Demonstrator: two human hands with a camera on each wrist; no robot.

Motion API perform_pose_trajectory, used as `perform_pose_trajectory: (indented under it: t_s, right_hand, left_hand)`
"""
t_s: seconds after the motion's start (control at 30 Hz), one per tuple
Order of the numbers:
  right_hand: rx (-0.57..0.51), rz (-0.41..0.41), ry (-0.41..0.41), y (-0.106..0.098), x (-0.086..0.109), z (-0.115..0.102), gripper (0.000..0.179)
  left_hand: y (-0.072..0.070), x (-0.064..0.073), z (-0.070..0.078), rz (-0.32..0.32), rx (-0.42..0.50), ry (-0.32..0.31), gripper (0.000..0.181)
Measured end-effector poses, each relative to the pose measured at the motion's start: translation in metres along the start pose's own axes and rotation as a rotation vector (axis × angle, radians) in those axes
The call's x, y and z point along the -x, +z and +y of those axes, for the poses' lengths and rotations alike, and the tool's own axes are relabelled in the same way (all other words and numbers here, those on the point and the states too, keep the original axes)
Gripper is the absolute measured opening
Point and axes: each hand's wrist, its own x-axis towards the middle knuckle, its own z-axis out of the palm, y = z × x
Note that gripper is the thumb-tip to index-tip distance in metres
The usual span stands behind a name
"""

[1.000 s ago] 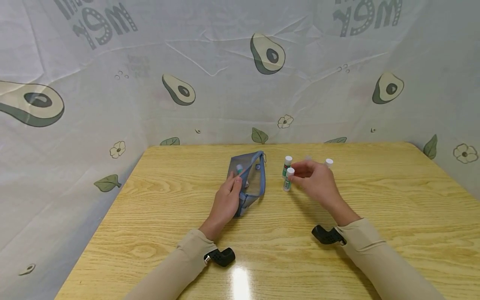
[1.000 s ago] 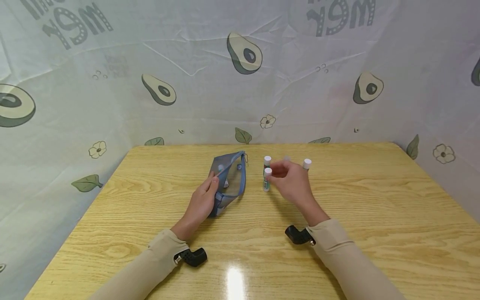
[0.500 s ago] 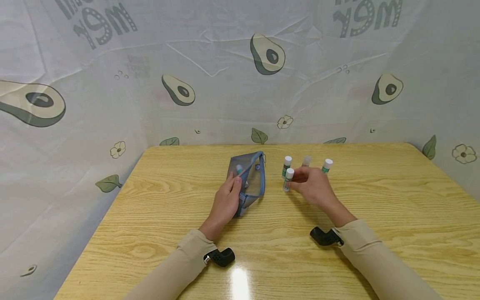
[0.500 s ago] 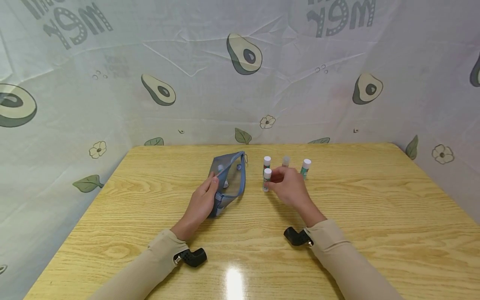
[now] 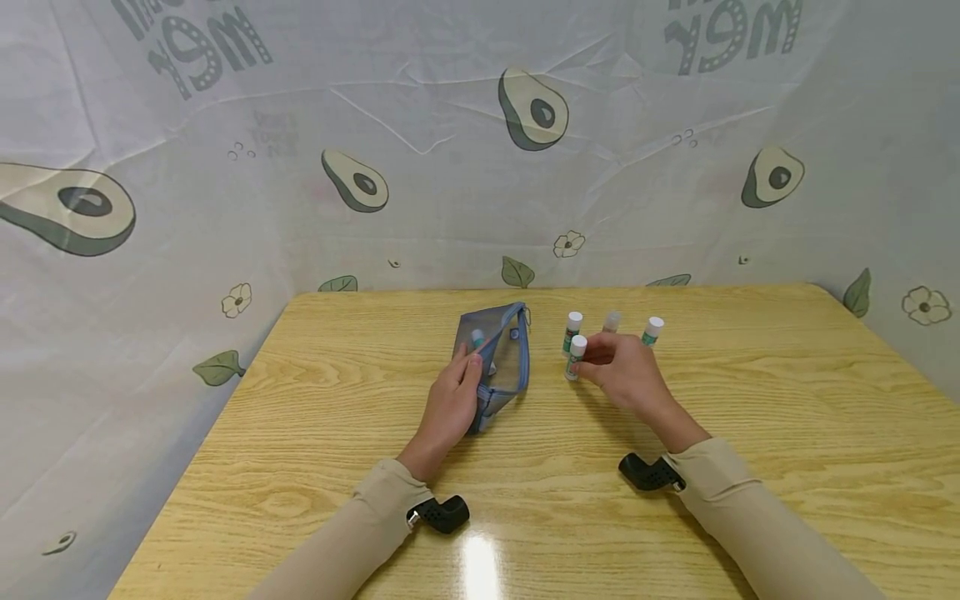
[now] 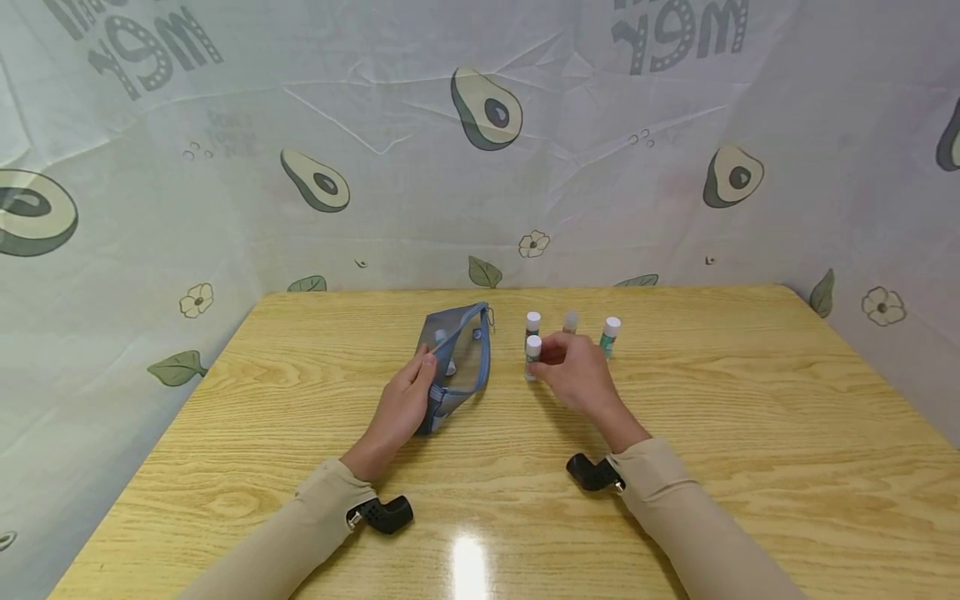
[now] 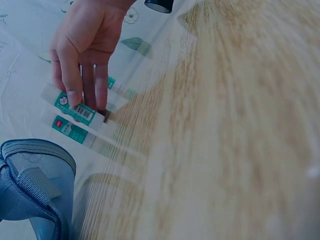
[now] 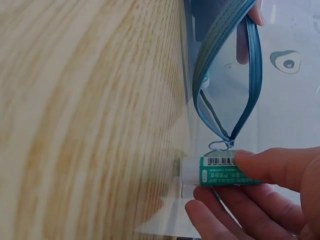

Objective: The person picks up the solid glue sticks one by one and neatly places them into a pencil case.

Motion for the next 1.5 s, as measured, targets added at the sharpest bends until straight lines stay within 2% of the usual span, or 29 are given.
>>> perform_pose_trajectory:
  t_s: [0.2,0.47,0.9,1.23,1.5]
  right_hand:
    - [-0.029,0.02,-0.035,-0.001,0.0,0.0,0.028]
    - [-0.101,0.072,-0.038,-0.004,0.003,-0.001,0.036]
    - [-0.167,0.238,-0.121,-0.008,0.003,-0.006,0.036]
    - [-0.227,0.246,-0.115,-0.011,0.008,-0.011,0.042]
    - [-0.24,0.277,-0.13,-0.011,0.007,-0.012,0.04]
  left_hand:
    - [-0.001,0.001,0.001,0.002,0.006,-0.015,0.051]
    - [0.001,0.0,0.001,-0.004,0.007,0.0,0.052]
    - [0.001,0.0,-0.001,-0.01,0.008,-0.002,0.053]
    - [0.0,0.001,-0.002,-0.011,0.008,-0.001,0.051]
    - [0.0,0.001,0.0,-0.007,0.004,0.0,0.051]
